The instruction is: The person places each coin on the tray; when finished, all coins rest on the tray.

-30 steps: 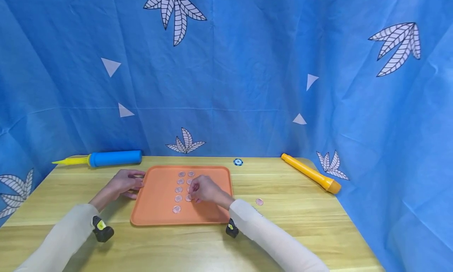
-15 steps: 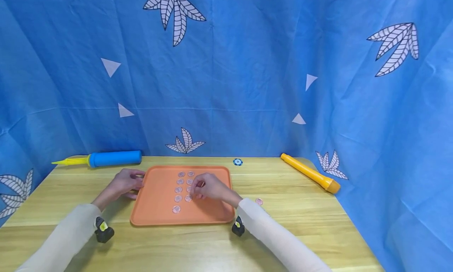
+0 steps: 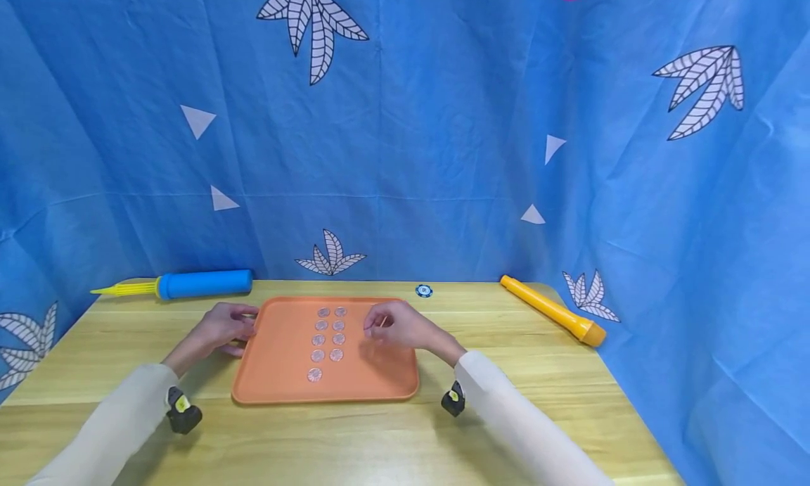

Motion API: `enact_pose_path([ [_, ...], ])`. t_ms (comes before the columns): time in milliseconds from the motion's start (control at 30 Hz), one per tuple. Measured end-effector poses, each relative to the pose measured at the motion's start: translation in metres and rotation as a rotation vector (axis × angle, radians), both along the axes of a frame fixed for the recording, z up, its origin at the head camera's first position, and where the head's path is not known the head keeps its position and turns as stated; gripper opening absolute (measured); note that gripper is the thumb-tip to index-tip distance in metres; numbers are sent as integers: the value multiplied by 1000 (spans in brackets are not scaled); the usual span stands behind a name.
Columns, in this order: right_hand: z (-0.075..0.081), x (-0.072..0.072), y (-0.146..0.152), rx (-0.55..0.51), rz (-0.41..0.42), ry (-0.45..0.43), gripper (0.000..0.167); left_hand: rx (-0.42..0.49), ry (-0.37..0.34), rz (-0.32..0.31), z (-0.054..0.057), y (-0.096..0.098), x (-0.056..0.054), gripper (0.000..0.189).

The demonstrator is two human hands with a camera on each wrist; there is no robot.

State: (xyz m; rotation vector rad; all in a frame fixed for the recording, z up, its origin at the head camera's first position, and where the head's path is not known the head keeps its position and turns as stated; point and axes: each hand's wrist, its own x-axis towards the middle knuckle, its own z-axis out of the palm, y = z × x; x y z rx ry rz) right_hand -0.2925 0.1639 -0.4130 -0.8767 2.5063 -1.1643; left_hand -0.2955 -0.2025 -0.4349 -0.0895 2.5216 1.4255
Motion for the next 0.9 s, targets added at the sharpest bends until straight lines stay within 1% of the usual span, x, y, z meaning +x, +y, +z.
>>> enact_pose_path([
  [133, 3, 0, 18, 12, -6, 44, 8, 0, -3, -1, 0, -1, 0, 55],
  [300, 4, 1, 39, 7, -7, 57, 14, -10, -7, -3, 1, 0, -1, 55],
  [567, 2, 8, 66, 9, -48, 68, 16, -7, -8, -2, 1, 1, -1, 54],
  [733, 4, 10, 82, -9, -61, 66, 16, -8, -7, -2, 0, 0, -1, 56],
  [900, 1, 11, 103, -5, -67, 27, 20, -13, -17, 5, -2, 0, -2, 56],
])
